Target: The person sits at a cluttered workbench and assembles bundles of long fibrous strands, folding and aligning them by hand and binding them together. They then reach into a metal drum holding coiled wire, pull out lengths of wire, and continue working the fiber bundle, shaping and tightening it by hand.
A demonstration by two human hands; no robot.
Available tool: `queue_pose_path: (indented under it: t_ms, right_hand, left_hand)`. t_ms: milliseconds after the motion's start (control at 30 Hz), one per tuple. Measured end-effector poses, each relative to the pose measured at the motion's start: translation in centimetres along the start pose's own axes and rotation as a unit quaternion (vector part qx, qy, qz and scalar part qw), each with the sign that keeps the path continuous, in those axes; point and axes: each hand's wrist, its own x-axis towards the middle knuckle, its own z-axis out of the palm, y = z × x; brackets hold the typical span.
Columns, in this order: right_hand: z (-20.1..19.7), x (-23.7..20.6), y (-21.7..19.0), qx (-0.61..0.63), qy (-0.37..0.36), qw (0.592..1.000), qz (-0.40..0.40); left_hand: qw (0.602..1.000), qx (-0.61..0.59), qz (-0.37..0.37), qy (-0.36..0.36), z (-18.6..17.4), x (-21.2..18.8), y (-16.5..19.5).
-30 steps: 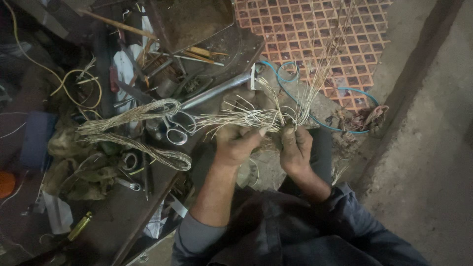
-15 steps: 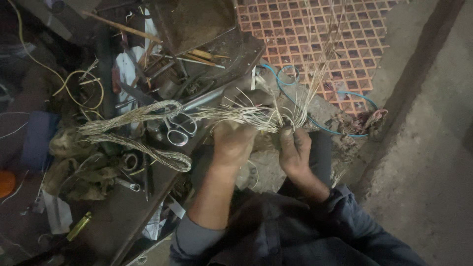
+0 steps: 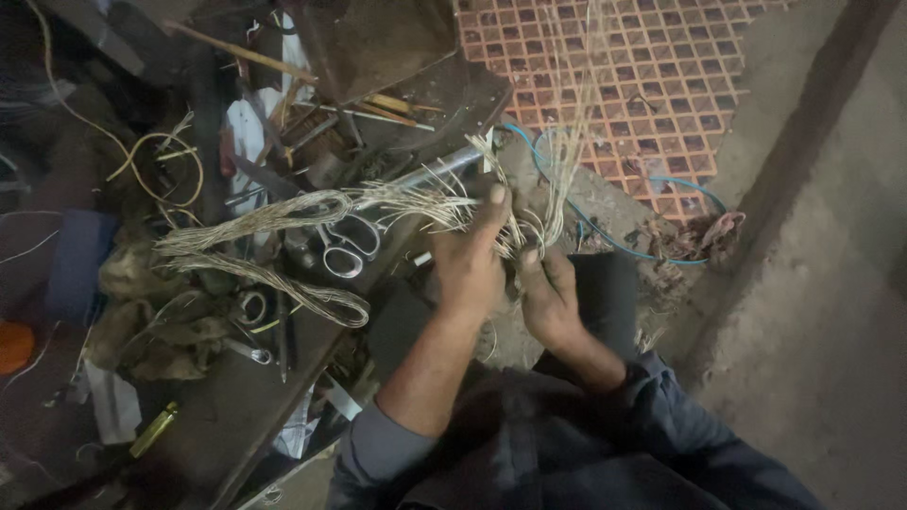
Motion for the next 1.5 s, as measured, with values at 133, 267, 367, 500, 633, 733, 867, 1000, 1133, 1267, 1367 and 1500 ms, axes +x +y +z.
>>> queue_pose_path:
  t_ms: [133,267,367,500,633,733,867,1000,1133,1267,1367,1500]
  right_hand:
    - [0.1,0.2,0.1,0.015,-0.007,1.000,-0.007]
    - [-0.1,0.2,0.1,0.055,-0.030,0.998,0.000]
    - [-0.5,0.0,0.1,0.077,-0.058,0.995,0.014]
    - [-0.8,0.4,0.4,0.085,-0.111,0.990,0.031]
    - [-1.2,0.5,1.3,0.055,-0.096,0.994,-0.007]
    - [-1.7,0.3,1.7,0.052,-0.105,0.992,0.043]
    - [-2.0,0.3,2.1,0.135,-0.132,0.981,0.054]
    - [-2.0,0.4,2.5,0.077,-0.114,0.989,0.051]
    - [-1.8,0.5,2.8,0.052,-0.075,0.992,0.086]
    - [-2.0,0.6,1.6,0.004,-0.115,0.993,0.035]
    - [-3.2,1.5,-1.1,-0.063,-0.195,0.976,0.078]
    - [-4.4,4.0,-5.3,0.036,-0.155,0.968,0.194]
  left_hand:
    - [0.876,-0.372,-0.306,0.013,0.8,0.4,1.0]
    - [0.925,-0.274,-0.260,-0.040,-0.1,0.7,1.3]
    - [0.915,-0.302,-0.252,-0.086,-0.5,1.0,1.0]
    - [0.901,-0.336,-0.237,-0.137,-0.4,0.9,0.6]
    - [0.897,-0.346,-0.182,-0.205,-0.9,1.0,-0.2]
    - [0.899,-0.327,-0.160,-0.242,-1.5,0.9,-0.9]
    - [0.914,-0.313,-0.141,-0.217,-1.2,0.2,-1.4]
    - [0.895,-0.307,-0.247,-0.210,-0.2,-0.4,-1.7]
    - [0.872,-0.348,-0.291,-0.183,0.0,-0.4,-1.8]
    - [0.834,-0.404,-0.353,-0.127,0.1,-0.4,-1.3]
    - [0.875,-0.336,-0.325,-0.124,-0.4,-0.3,-0.8]
    - [0.862,-0.377,-0.303,-0.150,-1.7,0.1,-0.6]
